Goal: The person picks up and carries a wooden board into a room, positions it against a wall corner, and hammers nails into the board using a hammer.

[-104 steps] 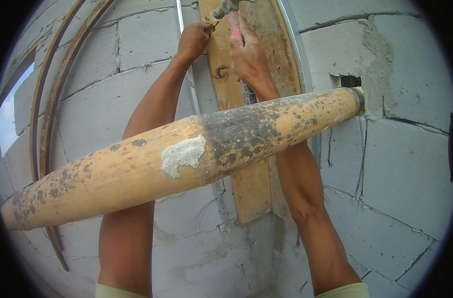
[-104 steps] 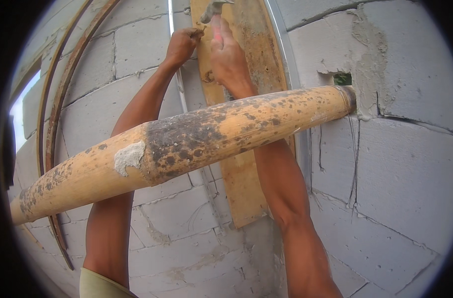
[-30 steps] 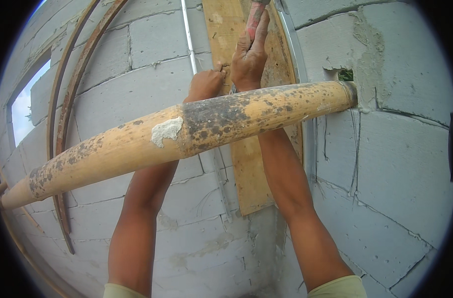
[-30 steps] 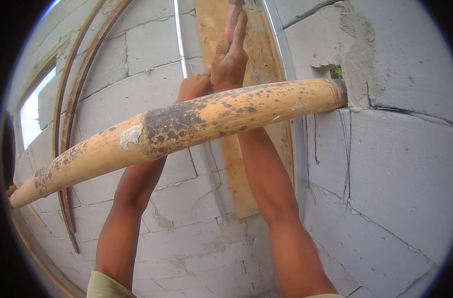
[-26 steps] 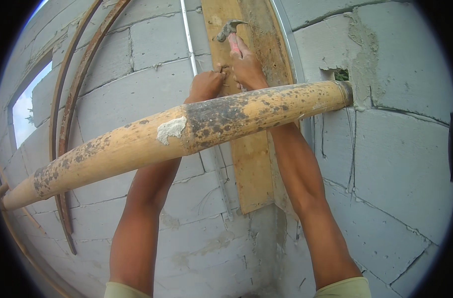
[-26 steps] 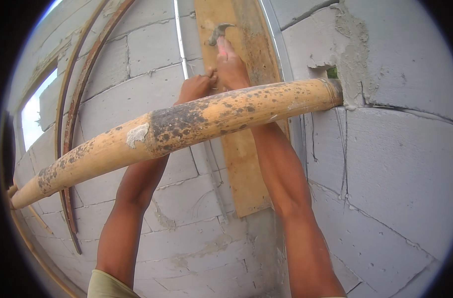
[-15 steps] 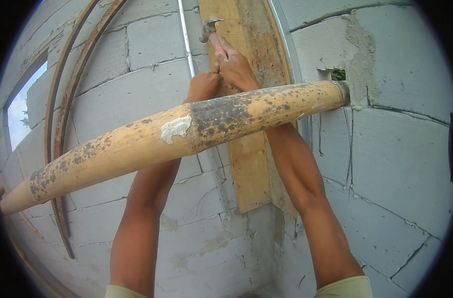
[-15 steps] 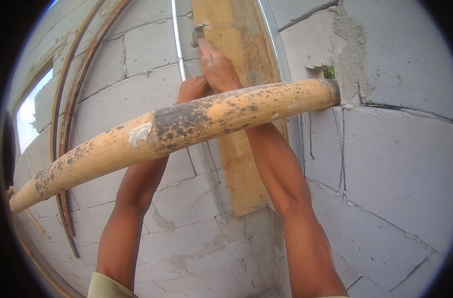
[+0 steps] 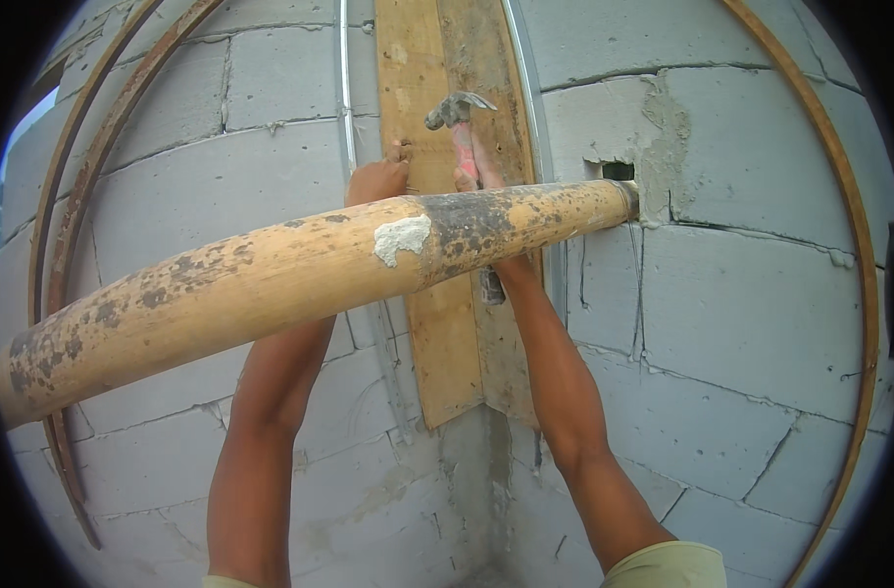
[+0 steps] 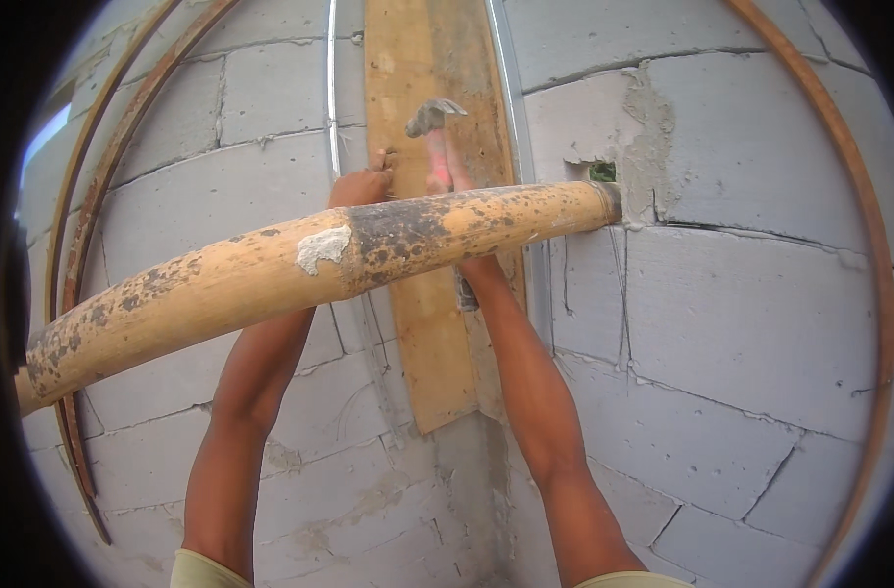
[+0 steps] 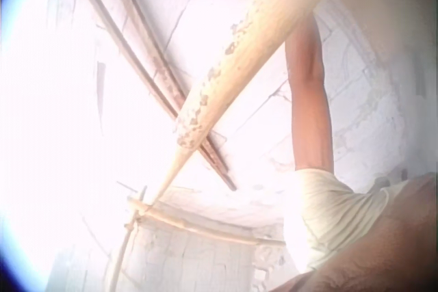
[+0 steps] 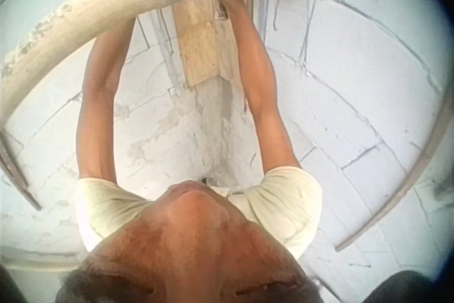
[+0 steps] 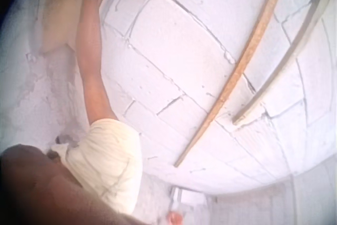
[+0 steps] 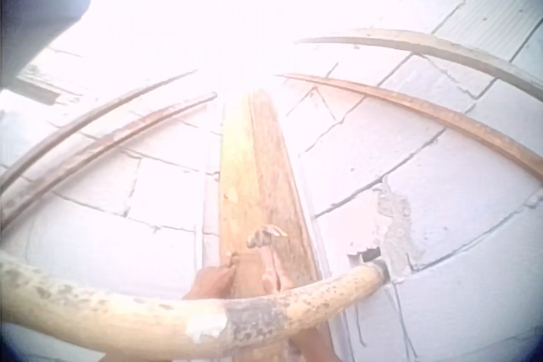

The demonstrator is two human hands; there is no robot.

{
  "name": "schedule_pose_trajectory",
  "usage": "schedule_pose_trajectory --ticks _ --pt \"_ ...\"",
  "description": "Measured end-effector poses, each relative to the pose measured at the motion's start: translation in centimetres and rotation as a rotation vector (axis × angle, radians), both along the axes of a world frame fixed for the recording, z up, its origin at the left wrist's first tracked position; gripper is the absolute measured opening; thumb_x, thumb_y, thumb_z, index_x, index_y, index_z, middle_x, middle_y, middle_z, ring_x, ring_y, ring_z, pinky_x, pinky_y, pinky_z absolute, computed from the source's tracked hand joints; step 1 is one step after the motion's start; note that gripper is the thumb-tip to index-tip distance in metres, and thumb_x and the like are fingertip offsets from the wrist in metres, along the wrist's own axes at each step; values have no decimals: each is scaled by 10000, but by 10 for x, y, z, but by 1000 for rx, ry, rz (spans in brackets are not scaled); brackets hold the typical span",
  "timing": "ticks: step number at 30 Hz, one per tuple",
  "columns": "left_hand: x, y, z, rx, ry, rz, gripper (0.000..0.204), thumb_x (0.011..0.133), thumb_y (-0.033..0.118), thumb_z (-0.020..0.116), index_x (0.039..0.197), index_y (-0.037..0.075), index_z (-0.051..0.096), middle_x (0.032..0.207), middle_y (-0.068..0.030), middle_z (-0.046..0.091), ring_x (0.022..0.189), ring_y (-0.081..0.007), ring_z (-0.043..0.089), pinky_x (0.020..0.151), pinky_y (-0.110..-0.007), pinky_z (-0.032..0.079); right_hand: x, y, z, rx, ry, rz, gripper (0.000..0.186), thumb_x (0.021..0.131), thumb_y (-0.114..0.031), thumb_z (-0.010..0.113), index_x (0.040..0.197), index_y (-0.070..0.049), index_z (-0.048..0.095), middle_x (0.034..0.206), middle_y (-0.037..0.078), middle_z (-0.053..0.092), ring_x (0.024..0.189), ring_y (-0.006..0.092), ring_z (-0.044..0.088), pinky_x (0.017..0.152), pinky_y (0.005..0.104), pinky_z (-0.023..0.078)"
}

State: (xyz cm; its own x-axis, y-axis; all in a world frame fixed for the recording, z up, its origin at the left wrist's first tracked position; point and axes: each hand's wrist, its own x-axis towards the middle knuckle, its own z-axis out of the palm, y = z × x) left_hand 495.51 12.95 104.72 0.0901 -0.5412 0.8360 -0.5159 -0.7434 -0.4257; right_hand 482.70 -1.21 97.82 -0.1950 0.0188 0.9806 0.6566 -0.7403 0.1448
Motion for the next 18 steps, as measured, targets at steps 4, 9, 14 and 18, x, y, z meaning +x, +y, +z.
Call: schedule_pose_trajectory --ticks 4,9,14,18 --pt "-11 3 -18 -105 321 -302 323 967 330 616 970 13 679 1125 -188 690 811 -341 714 737 -458 551 -54 -14 -96 283 907 -21 602 1055 -312 549 1562 -50 354 871 99 648 765 235 634 698 381 527" --pt "7 -33 -34 -155 531 -569 336 989 339 584 956 18 679 1077 -191 700 836 -372 701 753 -467 538 -157 28 -201 671 1130 450 507 1036 -286 595 1467 -58 454 680 -22 449 504 76 433 429 262 370" --pt "9 -90 -26 -248 650 -842 356 1010 348 552 943 23 679 1028 -193 710 862 -402 688 770 -477 524 -251 54 -234 880 1168 433 478 1020 -279 622 1399 -22 483 683 -6 448 511 86 435 439 266 367" --pt "-18 -114 -10 -317 679 -1022 370 1022 354 533 935 26 679 999 -195 716 877 -421 680 780 -483 516 -309 68 -200 786 740 230 627 976 -366 664 1388 58 454 670 24 473 466 99 451 426 264 373"
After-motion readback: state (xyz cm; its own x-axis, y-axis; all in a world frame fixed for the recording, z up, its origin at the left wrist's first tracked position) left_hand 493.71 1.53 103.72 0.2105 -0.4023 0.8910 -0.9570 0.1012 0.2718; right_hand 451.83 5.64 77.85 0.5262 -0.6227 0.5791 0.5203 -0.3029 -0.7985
